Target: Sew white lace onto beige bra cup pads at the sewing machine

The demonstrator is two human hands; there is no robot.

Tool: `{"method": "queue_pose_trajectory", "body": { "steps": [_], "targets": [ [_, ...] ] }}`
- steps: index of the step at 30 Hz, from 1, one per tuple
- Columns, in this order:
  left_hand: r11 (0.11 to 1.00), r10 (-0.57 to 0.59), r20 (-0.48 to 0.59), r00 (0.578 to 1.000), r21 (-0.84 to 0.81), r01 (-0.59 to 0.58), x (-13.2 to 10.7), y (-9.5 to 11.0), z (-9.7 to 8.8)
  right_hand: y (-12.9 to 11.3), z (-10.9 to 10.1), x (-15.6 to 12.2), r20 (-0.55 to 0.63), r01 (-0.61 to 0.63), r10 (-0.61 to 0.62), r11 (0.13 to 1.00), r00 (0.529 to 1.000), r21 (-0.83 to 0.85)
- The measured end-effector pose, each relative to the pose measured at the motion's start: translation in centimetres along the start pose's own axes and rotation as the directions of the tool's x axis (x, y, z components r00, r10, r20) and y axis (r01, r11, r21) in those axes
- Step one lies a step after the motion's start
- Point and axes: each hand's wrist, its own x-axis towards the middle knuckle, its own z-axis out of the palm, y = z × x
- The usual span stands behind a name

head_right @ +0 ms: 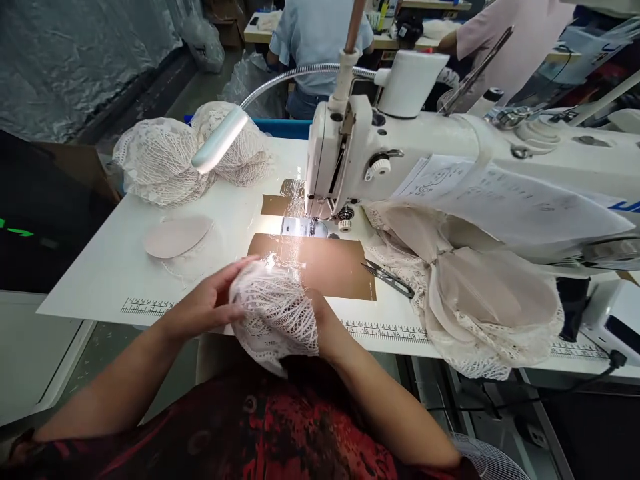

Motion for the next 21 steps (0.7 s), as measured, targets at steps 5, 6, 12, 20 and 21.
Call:
{"method": "queue_pose_trajectory", "body": {
  "steps": [5, 6, 12, 20, 21],
  "targets": [
    [0.972, -0.136, 0.065, 0.989, -0.184, 0.146, -0.7, -1.0, 0.0, -0.1, -0.3, -0.1, -0.051, 0.001, 0.005, 0.993, 0.999, 0.122],
    [0.974, -0.141, 0.029, 0.99, -0.176, 0.144, -0.8, -1.1, 0.0, 0.1, -0.3, 0.0, -0.102, 0.004, 0.011, 0.989, 0.995, 0.149],
    [0.946, -0.174, -0.152, 0.973, -0.299, 0.123, -0.6, -1.7, 1.1, 1.6, -0.4, 0.5, -0.276, 0.102, -0.073, 0.991, 0.958, 0.092],
    [0.933, -0.162, -0.574, 0.803, -0.353, -0.064, 0.7, -2.1, 4.6, 1.6, -0.3, -0.2, -0.008, 0.093, -0.093, 0.995, 0.996, -0.038],
    [0.944, -0.174, -0.624, 0.762, -0.325, -0.05, 0.7, -2.2, 4.9, 1.6, 0.0, -0.4, 0.017, 0.099, -0.099, 0.994, 0.995, -0.043]
  ]
}}
